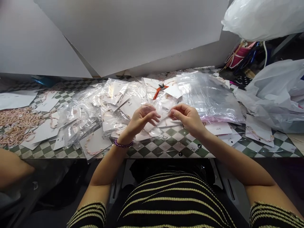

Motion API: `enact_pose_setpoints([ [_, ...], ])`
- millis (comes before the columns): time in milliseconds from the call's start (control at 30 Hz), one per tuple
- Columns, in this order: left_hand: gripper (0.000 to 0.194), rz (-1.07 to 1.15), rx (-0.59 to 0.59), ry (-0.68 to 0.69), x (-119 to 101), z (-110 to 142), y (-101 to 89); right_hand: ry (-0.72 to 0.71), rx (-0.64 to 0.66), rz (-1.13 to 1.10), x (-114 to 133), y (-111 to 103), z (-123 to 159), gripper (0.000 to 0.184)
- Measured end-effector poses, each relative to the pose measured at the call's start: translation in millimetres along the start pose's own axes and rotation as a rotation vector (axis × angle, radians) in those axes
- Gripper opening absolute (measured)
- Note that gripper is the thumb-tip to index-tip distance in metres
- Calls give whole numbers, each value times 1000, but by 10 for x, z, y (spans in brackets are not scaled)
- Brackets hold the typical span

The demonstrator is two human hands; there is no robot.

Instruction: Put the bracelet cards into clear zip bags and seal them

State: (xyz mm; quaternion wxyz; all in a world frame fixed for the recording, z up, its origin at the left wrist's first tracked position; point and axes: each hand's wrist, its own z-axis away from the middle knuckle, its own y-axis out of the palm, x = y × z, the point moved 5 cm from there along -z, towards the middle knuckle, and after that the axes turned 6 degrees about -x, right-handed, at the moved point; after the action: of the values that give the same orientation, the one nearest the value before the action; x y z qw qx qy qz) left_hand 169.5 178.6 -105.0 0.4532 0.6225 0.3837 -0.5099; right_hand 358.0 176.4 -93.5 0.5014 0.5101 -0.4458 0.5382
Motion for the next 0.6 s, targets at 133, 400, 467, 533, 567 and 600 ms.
enact_pose_setpoints([
  [133, 46, 21, -72, 7, 51, -29, -90, 3, -31, -82, -1, -47, -56, 35],
  [400, 49, -131, -68, 79, -3, 2, -91, 26, 52, -26, 5, -59, -130, 63],
  [467, 48, -141, -78, 104, -38, 5, -86, -37, 45, 55, 24, -62, -119, 59],
  [533, 44, -147, -73, 144, -67, 3, -81, -68, 67, 129, 33, -54, -106, 59],
  [567, 40, -160, -70, 181, -84, 4, -79, -77, 84, 161, 34, -45, -102, 58],
  [600, 36, -181, -63, 224, -102, 8, -73, -84, 103, 191, 32, -33, -100, 57],
])
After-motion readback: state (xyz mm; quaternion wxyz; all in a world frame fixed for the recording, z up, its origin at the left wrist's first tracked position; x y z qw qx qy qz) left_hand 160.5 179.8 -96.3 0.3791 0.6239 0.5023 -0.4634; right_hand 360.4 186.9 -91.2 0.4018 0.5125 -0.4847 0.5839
